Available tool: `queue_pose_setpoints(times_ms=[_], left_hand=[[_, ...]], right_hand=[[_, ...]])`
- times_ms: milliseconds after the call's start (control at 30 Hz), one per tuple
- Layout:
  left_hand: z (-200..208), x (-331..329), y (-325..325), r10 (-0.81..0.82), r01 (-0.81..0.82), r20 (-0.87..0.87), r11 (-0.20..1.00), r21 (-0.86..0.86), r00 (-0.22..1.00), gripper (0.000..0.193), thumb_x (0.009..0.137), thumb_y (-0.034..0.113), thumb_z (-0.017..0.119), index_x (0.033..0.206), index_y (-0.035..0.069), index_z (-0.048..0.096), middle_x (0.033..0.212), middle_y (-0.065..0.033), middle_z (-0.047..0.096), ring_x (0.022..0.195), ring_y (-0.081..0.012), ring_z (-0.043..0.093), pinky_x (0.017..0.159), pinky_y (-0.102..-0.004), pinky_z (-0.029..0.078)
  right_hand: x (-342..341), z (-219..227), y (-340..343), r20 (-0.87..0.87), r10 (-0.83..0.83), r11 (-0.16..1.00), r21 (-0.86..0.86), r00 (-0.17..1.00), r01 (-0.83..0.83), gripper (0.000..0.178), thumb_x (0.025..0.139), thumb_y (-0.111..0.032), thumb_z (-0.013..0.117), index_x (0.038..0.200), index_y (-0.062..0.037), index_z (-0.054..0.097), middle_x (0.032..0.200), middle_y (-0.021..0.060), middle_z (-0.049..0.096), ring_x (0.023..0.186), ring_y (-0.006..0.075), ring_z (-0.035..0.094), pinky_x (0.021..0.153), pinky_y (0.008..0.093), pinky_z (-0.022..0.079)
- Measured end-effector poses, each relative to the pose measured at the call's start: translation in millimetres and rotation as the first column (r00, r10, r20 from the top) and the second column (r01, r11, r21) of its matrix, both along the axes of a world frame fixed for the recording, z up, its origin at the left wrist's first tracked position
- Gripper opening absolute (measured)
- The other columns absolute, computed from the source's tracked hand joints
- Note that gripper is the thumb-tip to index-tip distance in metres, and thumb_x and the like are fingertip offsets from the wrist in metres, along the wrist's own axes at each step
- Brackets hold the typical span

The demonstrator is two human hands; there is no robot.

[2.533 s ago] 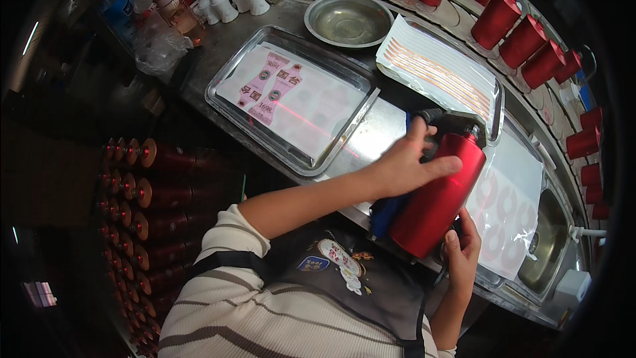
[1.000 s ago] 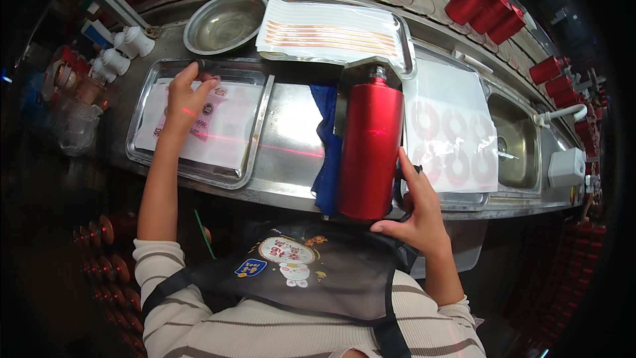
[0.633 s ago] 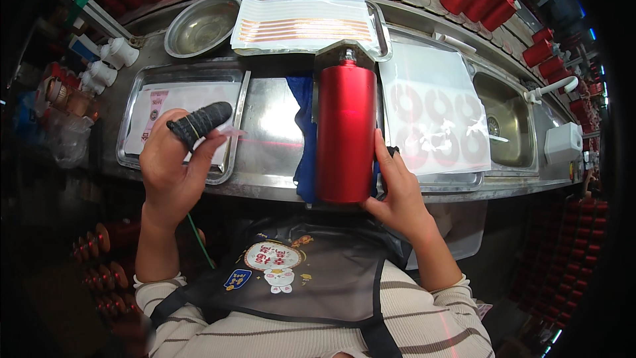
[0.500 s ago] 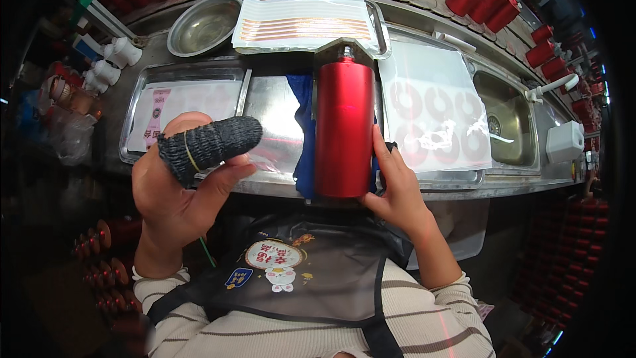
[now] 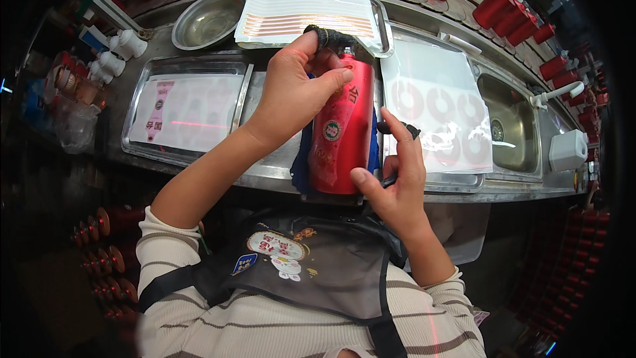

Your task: The person applies gold circular labels to the necks of red cylindrical containers and then affixes a rectangular paper label to the body of each container. The person handles the containers one at a time, rotating them to position the labels, and places finished containers on a nearby tray.

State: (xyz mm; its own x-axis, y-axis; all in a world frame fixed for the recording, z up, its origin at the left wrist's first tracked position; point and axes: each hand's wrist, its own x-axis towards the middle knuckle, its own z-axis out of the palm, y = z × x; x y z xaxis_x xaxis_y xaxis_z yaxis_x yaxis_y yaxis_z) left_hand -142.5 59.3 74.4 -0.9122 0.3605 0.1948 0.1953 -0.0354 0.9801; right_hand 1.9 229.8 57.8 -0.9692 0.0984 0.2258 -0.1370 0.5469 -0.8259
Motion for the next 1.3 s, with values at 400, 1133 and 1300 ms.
queue_pose_setpoints(times_ms=[400, 1133, 1300], left_hand=[[-11.3, -19.8, 5.3, 0.088, -0.107, -0.188, 0.990, -0.090, 0.978, 0.015, 0.084, 0.006, 0.073, 0.093, 0.000, 0.063, 0.080, -0.0057, 0.068, 0.071, -0.0113, 0.064, 0.066, -0.0277, 0.052], [-46.0, 73.9, -39.1, -0.204, 0.214, 0.154, 0.975, -0.056, 0.967, 0.108, 0.082, 0.028, 0.084, 0.155, -0.005, 0.011, 0.158, -0.0296, 0.029, 0.149, -0.0351, 0.031, 0.120, -0.0415, 0.028], [-48.0, 80.6, -42.8, -0.160, 0.159, 0.010, 0.972, -0.174, 0.987, 0.107, 0.084, 0.027, 0.083, 0.156, -0.005, 0.011, 0.158, -0.0307, 0.028, 0.149, -0.0358, 0.031, 0.120, -0.0416, 0.028]], right_hand=[[-15.9, 9.8, -12.0, 0.226, 0.035, 0.999, 0.023, 0.974, -0.041, 0.102, 0.075, -0.024, 0.083, 0.158, -0.0111, 0.025, 0.130, 0.0230, 0.049, 0.101, 0.0298, 0.057, 0.084, 0.0360, 0.050], [-11.2, -3.9, 11.3, 0.321, 0.193, 0.929, -0.363, 0.927, -0.068, 0.105, 0.075, -0.026, 0.085, 0.160, -0.0121, 0.025, 0.136, 0.0119, 0.048, 0.079, 0.0078, 0.049, 0.062, 0.0208, 0.041], [-27.4, 15.4, 18.6, 0.144, 0.111, 0.987, 0.103, 0.983, -0.127, 0.086, 0.078, -0.033, 0.082, 0.152, -0.0125, 0.045, 0.129, 0.0155, 0.058, 0.076, 0.0158, 0.050, 0.063, 0.0265, 0.044]])
